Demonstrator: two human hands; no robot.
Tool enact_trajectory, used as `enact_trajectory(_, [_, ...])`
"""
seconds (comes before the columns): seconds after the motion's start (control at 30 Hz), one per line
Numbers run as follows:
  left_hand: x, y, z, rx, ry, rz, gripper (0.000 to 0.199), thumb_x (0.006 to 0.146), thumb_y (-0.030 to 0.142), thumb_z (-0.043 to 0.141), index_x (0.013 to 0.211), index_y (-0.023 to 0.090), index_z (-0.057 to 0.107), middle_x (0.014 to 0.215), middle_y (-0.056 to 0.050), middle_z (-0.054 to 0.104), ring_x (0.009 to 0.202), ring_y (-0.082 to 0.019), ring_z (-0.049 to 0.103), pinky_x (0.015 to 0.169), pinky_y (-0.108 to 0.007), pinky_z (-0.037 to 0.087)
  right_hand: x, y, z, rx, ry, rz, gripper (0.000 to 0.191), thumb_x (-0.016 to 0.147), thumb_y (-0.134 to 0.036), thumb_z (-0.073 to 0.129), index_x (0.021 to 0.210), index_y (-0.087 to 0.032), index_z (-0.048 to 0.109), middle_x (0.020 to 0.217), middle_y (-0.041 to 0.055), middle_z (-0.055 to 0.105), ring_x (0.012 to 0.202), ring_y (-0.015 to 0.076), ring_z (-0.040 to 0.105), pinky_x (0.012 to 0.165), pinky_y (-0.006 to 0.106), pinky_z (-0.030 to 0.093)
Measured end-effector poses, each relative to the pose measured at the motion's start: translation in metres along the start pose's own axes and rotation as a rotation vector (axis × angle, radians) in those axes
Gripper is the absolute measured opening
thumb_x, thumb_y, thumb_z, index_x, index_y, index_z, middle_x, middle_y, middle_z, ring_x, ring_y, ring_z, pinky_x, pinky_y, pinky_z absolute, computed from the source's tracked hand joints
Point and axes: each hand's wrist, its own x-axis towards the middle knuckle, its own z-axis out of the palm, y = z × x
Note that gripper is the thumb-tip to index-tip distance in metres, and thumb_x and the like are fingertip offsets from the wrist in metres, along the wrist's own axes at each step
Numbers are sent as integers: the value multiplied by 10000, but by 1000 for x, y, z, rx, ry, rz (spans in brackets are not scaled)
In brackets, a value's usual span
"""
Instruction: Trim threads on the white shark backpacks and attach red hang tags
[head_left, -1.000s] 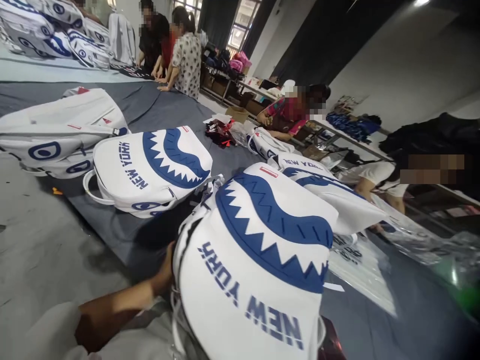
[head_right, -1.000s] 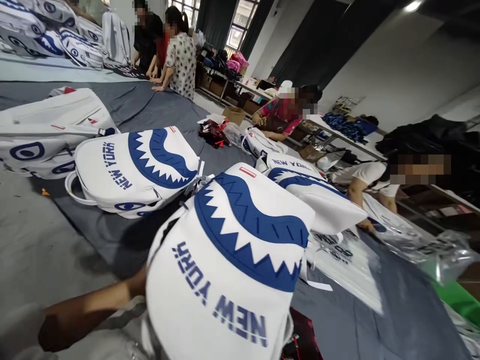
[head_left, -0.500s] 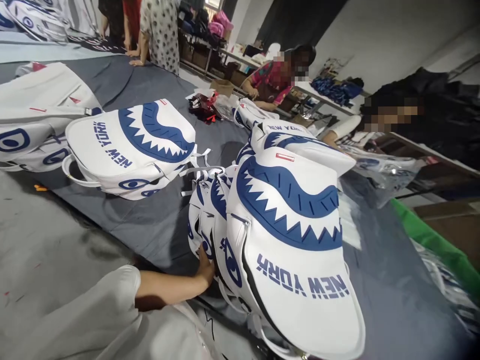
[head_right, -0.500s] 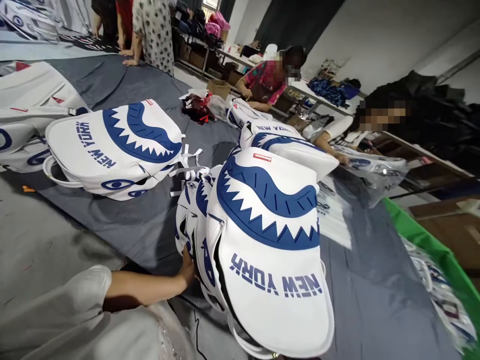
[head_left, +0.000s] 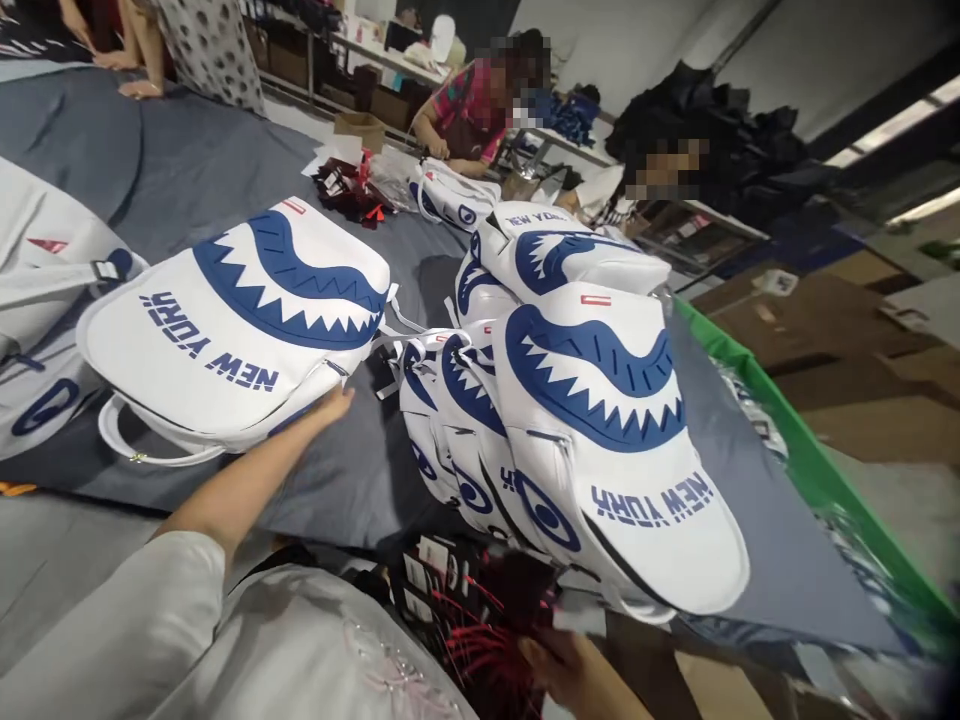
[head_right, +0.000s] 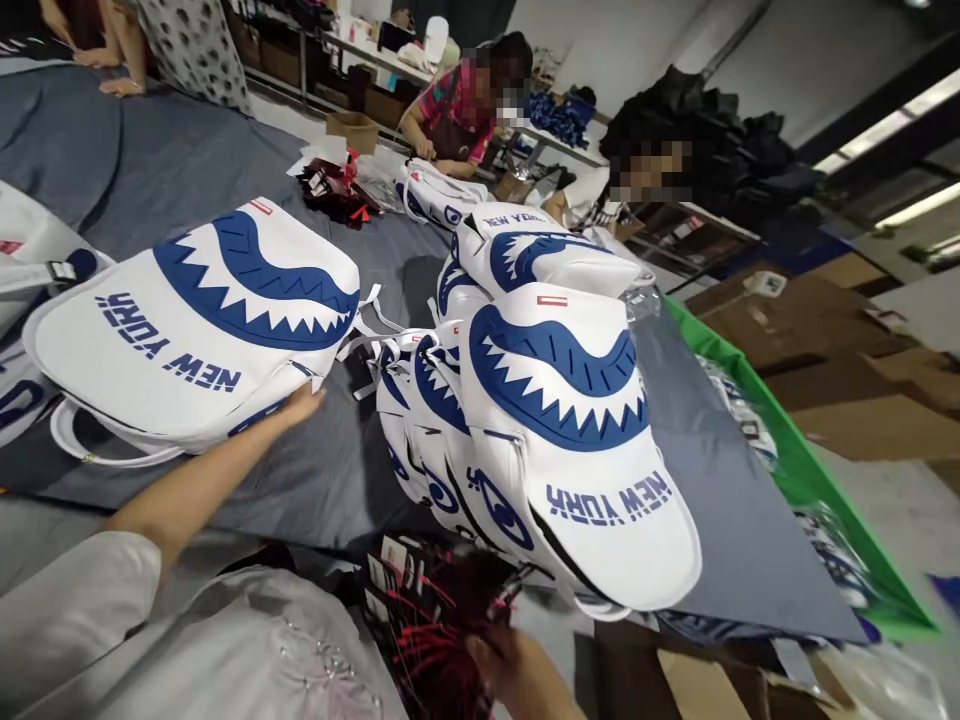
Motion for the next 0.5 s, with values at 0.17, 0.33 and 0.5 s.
enact_trajectory(0.17, [21,-61,-50,109,-111,-19,773,776,280,681,1445,92,344,1543,-199,311,1445,-325,266,1177,-416,246,23,-139,3,-191,-16,-82,338,838,-381,443,547,-224,372,534,-8,391,515,142,361,525,304,232])
enact_trajectory(0.33, [40,-100,-101,123,-166,-1,778,731,170,693,1438,93,379,1546,-185,309,1450,-315,253,1190,-425,210,59,-246,-6,-446,70,-210,339,894,-368,513,604,-195,540,619,20,561,582,137,482,550,275,255])
enact_trajectory(0.5, [42,-94,-114,-38,-170,13,523,837,250,584,1347,149,524,1444,-117,495,1369,-267,422,1145,-408,332,129,-309,-3,-555,167,-221,322,909,-431,534,827,-178,715,897,106,709,867,236,646,684,281,387])
